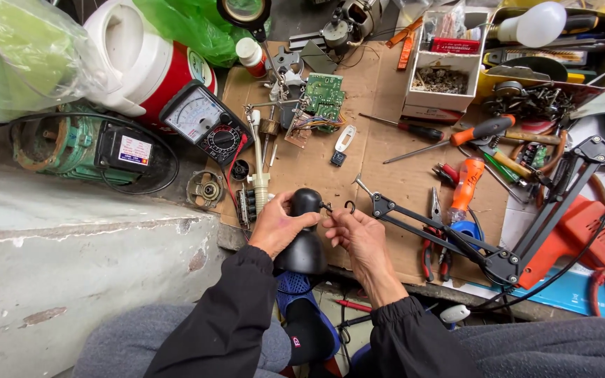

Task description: Repairing a desk lamp by disassembling the socket and testing the wiring with a multimeter

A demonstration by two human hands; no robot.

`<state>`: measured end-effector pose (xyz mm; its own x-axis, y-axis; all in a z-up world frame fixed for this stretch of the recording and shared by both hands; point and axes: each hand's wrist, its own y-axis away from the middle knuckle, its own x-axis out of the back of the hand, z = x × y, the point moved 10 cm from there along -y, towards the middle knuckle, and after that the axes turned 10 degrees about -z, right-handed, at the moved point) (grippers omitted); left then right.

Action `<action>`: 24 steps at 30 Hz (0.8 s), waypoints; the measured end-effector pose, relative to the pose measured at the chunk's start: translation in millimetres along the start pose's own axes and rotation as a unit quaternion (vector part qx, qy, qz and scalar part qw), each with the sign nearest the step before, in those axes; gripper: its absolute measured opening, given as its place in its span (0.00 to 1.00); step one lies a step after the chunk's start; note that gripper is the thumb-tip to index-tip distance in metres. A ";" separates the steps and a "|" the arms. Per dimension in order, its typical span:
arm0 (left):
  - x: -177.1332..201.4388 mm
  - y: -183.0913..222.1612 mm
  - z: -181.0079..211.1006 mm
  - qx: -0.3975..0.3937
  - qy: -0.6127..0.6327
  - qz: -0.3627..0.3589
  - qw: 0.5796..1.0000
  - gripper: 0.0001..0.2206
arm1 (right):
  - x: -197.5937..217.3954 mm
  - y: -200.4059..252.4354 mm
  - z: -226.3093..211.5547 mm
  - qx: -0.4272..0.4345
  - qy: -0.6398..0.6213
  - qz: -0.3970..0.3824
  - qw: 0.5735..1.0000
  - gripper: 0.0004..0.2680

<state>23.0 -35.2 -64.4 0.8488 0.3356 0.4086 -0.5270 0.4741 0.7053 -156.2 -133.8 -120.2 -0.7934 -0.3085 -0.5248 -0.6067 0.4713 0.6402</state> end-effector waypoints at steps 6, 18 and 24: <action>-7.5 -0.6 -0.3 0.002 0.111 -0.080 0.991 0.39 | -14.3 5.9 -21.8 0.109 0.092 -0.012 0.990 0.04; -30.2 -46.9 -61.1 0.036 0.300 -0.174 0.937 0.32 | -17.6 5.9 -34.1 0.126 0.111 -0.005 0.986 0.04; -36.7 -25.3 -39.3 0.018 0.280 -0.168 0.945 0.35 | -13.4 9.7 -39.2 0.101 0.145 0.012 0.984 0.04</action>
<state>3.4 -27.6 -120.0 0.8065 0.5539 -0.2068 -0.2208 0.6066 0.7637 -153.4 -157.5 -85.0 -0.8059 -0.5049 -0.3091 -0.5885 0.6268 0.5107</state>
